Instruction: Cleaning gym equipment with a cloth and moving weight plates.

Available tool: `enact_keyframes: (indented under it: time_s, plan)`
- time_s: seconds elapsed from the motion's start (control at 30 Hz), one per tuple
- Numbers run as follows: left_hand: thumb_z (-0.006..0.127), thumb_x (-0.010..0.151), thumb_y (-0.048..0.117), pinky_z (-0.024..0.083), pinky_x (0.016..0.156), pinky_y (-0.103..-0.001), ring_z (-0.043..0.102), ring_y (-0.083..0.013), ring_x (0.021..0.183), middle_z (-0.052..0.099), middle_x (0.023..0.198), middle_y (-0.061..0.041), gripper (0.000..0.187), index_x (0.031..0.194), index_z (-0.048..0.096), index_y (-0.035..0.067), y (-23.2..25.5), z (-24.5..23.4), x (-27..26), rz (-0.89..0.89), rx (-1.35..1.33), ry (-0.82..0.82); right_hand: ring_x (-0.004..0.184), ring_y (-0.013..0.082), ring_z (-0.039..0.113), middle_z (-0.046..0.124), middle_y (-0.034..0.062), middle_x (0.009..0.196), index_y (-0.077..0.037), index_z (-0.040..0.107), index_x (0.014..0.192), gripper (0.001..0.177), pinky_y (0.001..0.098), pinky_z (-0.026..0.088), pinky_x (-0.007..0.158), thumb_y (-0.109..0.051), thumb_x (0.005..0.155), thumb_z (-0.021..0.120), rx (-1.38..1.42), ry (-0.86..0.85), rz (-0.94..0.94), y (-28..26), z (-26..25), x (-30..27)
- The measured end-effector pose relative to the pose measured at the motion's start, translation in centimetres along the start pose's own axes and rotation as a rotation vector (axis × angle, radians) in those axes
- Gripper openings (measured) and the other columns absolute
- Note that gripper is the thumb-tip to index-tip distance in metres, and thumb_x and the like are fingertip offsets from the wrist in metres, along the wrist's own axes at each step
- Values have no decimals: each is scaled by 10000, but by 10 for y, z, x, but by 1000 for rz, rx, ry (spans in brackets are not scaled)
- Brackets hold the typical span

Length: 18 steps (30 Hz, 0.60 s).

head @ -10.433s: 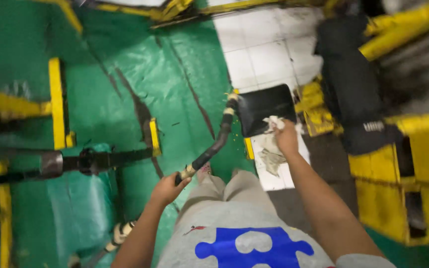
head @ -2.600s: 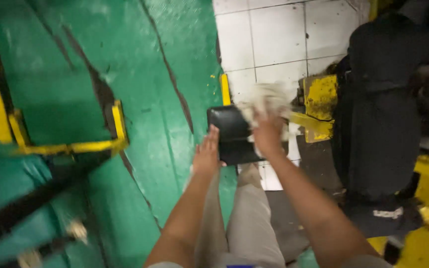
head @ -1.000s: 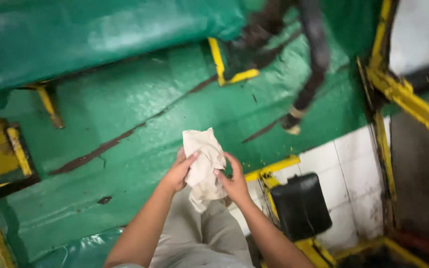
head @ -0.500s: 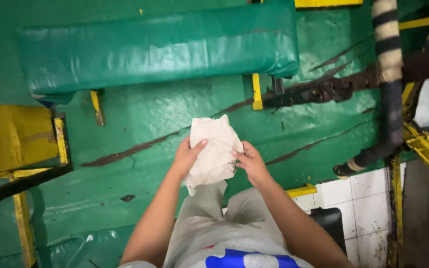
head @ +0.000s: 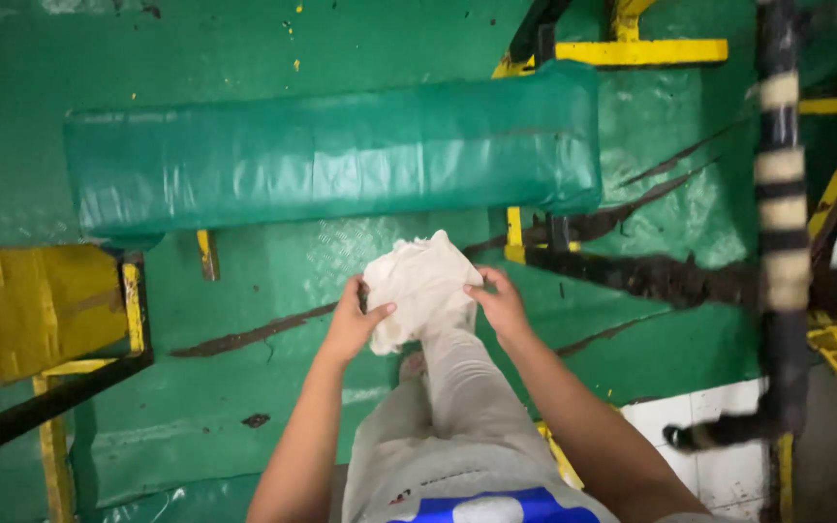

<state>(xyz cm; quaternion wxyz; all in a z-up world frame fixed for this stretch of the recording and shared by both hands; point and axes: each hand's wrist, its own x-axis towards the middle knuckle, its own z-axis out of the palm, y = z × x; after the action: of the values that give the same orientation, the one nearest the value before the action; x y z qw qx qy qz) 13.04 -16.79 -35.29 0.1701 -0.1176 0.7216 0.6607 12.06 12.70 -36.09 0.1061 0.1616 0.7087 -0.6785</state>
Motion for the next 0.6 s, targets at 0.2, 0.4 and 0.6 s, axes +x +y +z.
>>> enact_keyframes:
  time_s: [0.2, 0.4, 0.6]
  plan:
    - [789, 772, 58, 514, 960, -378, 604, -310, 1107, 591, 1207, -175, 520, 1244, 573, 28, 91, 37, 122, 58, 418, -39, 956, 282, 674, 700, 118, 1056, -41, 646, 1182, 356, 378, 515, 832, -30, 840, 744, -329, 13, 12, -22, -56, 135]
    - [598, 770, -112, 452, 1130, -427, 484, -408, 1389, 527, 1433, -209, 498, 1246, 564, 30, 169, 69, 225, 647, 586, -284, 1303, 236, 566, 575, 73, 1399, -46, 494, 1348, 594, 377, 482, 1108, 105, 805, 682, 95, -80, -228, -91, -83, 211]
    - [599, 809, -15, 433, 1110, -449, 464, -403, 1412, 538, 1472, -186, 543, 1344, 560, 69, 95, 96, 309, 612, 660, -476, 1378, 264, 529, 523, 185, 1482, -10, 478, 1426, 635, 390, 424, 1185, 66, 814, 625, 154, 15, -193, 61, -122, 266]
